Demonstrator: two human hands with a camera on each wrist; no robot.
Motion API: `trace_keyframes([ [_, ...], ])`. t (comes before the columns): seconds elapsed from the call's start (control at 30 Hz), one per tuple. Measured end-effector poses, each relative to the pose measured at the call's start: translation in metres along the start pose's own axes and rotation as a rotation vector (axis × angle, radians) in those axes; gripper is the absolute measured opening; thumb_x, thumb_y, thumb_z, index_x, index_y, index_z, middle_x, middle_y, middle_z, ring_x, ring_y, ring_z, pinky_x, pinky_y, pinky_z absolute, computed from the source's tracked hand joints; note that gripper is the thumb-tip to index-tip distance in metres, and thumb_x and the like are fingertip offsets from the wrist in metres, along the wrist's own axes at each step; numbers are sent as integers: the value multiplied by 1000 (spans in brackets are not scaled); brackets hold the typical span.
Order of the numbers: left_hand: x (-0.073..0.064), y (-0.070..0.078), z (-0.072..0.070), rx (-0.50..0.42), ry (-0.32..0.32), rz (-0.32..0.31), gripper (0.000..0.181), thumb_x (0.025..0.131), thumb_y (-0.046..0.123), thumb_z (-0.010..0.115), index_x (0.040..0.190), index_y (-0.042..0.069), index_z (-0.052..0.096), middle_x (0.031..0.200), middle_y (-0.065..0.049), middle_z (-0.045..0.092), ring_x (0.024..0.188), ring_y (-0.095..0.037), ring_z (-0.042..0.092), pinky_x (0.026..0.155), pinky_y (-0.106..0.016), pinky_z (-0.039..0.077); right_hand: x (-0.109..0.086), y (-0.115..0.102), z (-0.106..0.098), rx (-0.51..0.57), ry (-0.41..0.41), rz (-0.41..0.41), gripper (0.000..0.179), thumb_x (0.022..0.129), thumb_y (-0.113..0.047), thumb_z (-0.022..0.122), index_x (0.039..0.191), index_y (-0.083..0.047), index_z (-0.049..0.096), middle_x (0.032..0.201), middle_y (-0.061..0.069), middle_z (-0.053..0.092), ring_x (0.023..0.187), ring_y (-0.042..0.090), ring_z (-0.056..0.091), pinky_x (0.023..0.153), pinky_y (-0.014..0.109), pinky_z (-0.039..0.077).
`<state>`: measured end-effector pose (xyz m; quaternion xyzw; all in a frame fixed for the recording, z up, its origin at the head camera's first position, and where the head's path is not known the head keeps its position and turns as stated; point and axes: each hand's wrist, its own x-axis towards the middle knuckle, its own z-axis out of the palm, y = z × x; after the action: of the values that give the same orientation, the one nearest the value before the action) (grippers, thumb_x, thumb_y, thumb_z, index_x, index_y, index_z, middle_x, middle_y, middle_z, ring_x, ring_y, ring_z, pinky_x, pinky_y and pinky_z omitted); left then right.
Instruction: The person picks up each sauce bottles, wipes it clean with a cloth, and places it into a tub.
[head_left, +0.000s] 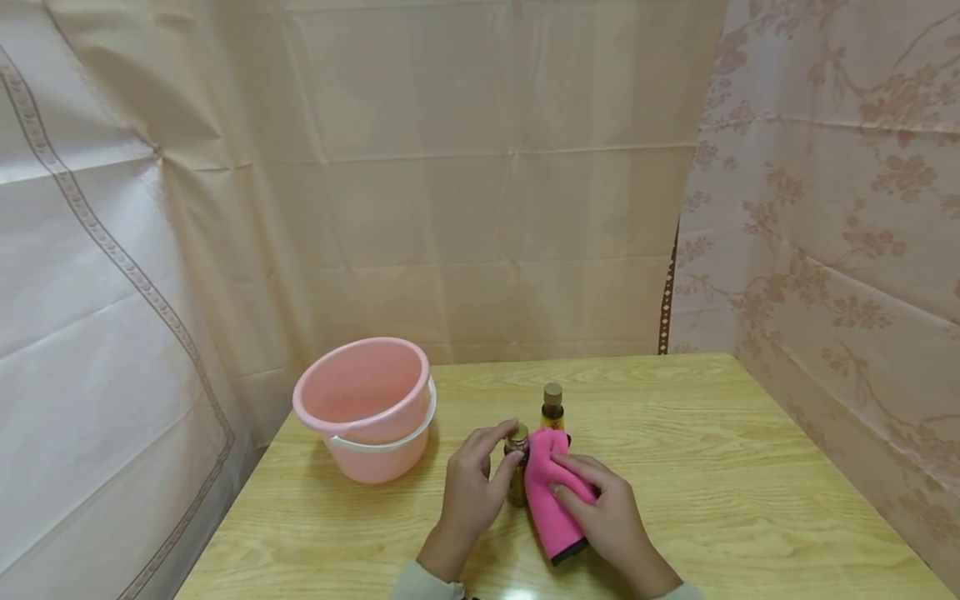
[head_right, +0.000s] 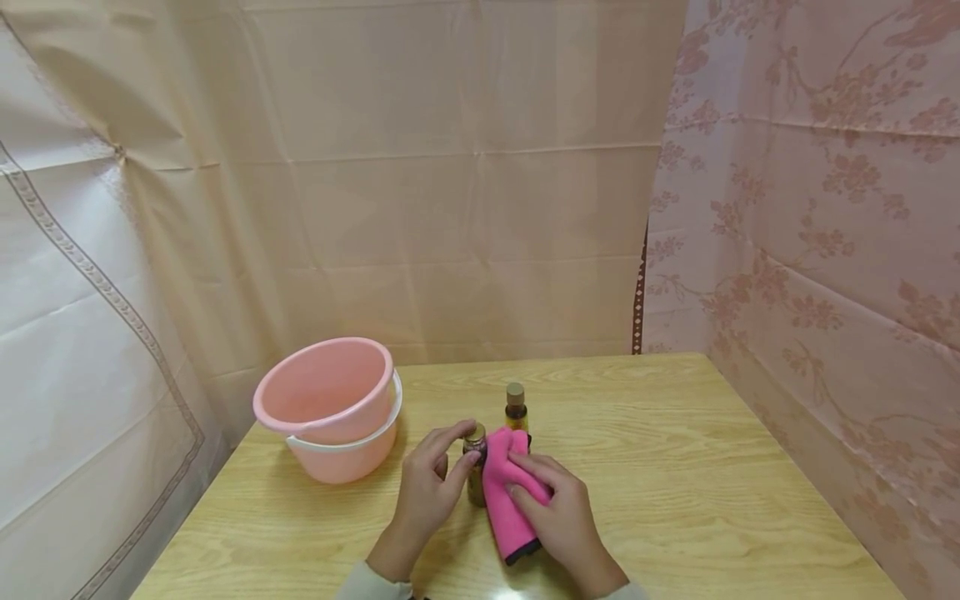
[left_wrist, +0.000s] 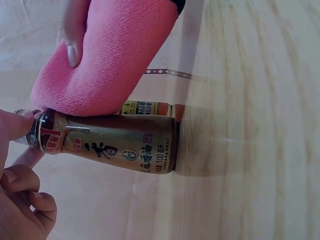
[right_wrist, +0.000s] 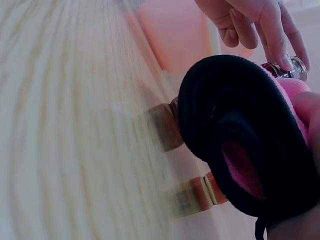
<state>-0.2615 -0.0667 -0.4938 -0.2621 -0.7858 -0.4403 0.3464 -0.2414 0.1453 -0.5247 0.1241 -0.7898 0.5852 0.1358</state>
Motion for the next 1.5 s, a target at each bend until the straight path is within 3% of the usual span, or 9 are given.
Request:
trace_keyframes([
  [0.37,0,0,0,-5,-7,6,31,95,14,76,126,17,74,114,-1,72,55,5,34,48,-10,34,2,2,0,-69,-30,66,41,87,-19,84,123,-37,75,127,-12,71,117,13,66,93,23,55],
  [0.63,0,-2,0,-4,-15,-2,31,96,17,75,127,18,73,115,0,71,54,-1,39,49,-11,35,3,4,1,-84,-55,102,39,88,-20,84,123,-35,75,123,-9,73,113,12,67,90,23,55],
  [0.97,-1,-3,1,4,-6,-4,31,96,16,75,127,19,73,116,1,71,54,5,33,47,-9,33,5,9,1,-132,-76,122,40,86,-16,85,119,-37,76,117,-11,74,106,8,68,87,23,55],
  [1.13,0,-3,1,3,-5,-8,31,96,17,75,127,19,73,116,2,71,54,5,34,47,-9,33,6,9,1,-157,-88,163,39,87,-17,85,119,-36,77,116,-8,75,104,9,67,83,23,55],
  [1.5,0,-3,-1,5,-4,-27,32,96,17,75,127,19,73,116,3,72,54,5,35,47,-10,34,7,7,1,-210,-125,190,37,87,-23,84,123,-31,76,125,3,74,112,17,68,88,32,56],
])
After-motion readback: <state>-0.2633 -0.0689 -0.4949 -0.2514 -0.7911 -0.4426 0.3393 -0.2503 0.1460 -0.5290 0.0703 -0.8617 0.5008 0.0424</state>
